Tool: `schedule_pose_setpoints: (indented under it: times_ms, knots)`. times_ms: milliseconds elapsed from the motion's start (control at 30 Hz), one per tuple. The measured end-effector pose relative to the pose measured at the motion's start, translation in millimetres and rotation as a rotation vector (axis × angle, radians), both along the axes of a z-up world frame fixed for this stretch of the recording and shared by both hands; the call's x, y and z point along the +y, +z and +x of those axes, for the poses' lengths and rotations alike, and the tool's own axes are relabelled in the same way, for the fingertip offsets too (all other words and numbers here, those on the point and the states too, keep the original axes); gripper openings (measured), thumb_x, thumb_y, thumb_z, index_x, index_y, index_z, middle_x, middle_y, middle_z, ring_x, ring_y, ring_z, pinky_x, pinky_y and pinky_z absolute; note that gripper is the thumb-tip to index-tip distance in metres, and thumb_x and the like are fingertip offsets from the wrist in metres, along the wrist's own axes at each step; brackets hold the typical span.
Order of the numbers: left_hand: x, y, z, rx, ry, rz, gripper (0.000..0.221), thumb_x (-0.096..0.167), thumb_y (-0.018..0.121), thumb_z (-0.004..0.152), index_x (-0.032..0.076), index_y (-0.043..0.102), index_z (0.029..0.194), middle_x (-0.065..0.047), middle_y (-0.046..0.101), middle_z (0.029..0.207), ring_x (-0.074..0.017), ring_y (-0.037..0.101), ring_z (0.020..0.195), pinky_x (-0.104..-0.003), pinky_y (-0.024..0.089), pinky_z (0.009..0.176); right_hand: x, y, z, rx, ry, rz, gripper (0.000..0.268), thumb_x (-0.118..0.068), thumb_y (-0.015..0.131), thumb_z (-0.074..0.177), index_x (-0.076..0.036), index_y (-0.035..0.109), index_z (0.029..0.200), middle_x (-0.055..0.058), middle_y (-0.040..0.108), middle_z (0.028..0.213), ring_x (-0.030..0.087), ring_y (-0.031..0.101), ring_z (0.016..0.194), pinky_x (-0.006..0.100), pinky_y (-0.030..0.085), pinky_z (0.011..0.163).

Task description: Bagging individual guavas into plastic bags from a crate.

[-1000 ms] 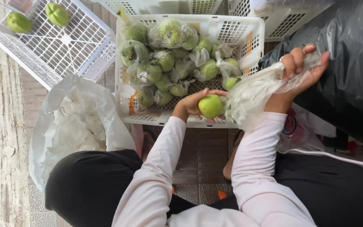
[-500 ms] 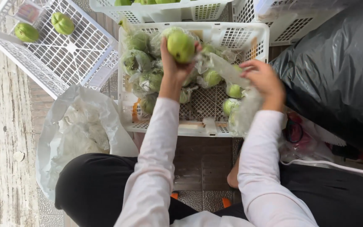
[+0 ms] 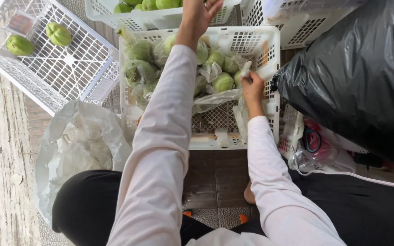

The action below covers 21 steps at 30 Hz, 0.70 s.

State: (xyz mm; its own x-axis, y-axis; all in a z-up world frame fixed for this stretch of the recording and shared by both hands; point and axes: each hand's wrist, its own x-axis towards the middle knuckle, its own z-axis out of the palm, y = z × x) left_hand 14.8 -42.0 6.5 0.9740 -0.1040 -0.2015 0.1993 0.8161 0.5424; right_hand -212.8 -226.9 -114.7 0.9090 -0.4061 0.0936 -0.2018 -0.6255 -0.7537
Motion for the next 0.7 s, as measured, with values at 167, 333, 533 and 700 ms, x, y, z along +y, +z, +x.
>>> schedule_pose_setpoints:
  times_ms: [167, 333, 533, 700]
  knots:
    - [5, 28, -132, -0.401, -0.790, 1.180, 0.055, 0.004, 0.075, 0.079, 0.008, 0.064, 0.133, -0.011, 0.076, 0.108, -0.0183, 0.075, 0.083, -0.026, 0.067, 0.076, 1, 84, -17, 0.049, 0.127, 1.085, 0.017, -0.007, 0.068, 0.096, -0.011, 0.070, 0.113, 0.002, 0.071, 0.080, 0.003, 0.048, 0.046, 0.017, 0.035, 0.039]
    - [18, 2, -218, -0.621, -0.491, 1.060, 0.039, 0.024, 0.081, 0.087, 0.021, 0.073, 0.125, -0.014, 0.063, 0.135, -0.0411, 0.059, 0.125, -0.052, 0.047, 0.105, -11, 85, -11, -0.188, 0.197, 1.193, 0.008, -0.018, 0.071, 0.097, -0.012, 0.065, 0.098, 0.016, 0.067, 0.071, 0.016, 0.058, 0.042, 0.024, 0.040, 0.030]
    - [17, 20, -248, -0.562, 0.075, 0.999, 0.013, 0.031, 0.080, 0.091, 0.018, 0.076, 0.090, 0.000, 0.059, 0.083, -0.0165, 0.059, 0.082, -0.033, 0.049, 0.081, 27, 170, -37, -0.241, 0.214, 1.129, 0.018, -0.022, 0.071, 0.097, -0.011, 0.067, 0.111, 0.015, 0.073, 0.090, 0.013, 0.064, 0.056, 0.019, 0.042, 0.037]
    - [24, 85, -279, -0.486, 0.243, 0.863, 0.023, 0.027, 0.067, 0.100, 0.015, 0.066, 0.081, 0.008, 0.042, 0.061, -0.0042, 0.043, 0.064, -0.023, 0.039, 0.062, 49, 175, -61, 0.090, 0.514, 0.560, 0.080, -0.055, 0.089, 0.081, -0.016, 0.056, 0.144, 0.018, 0.056, 0.144, 0.034, 0.067, 0.107, 0.045, 0.061, 0.080]
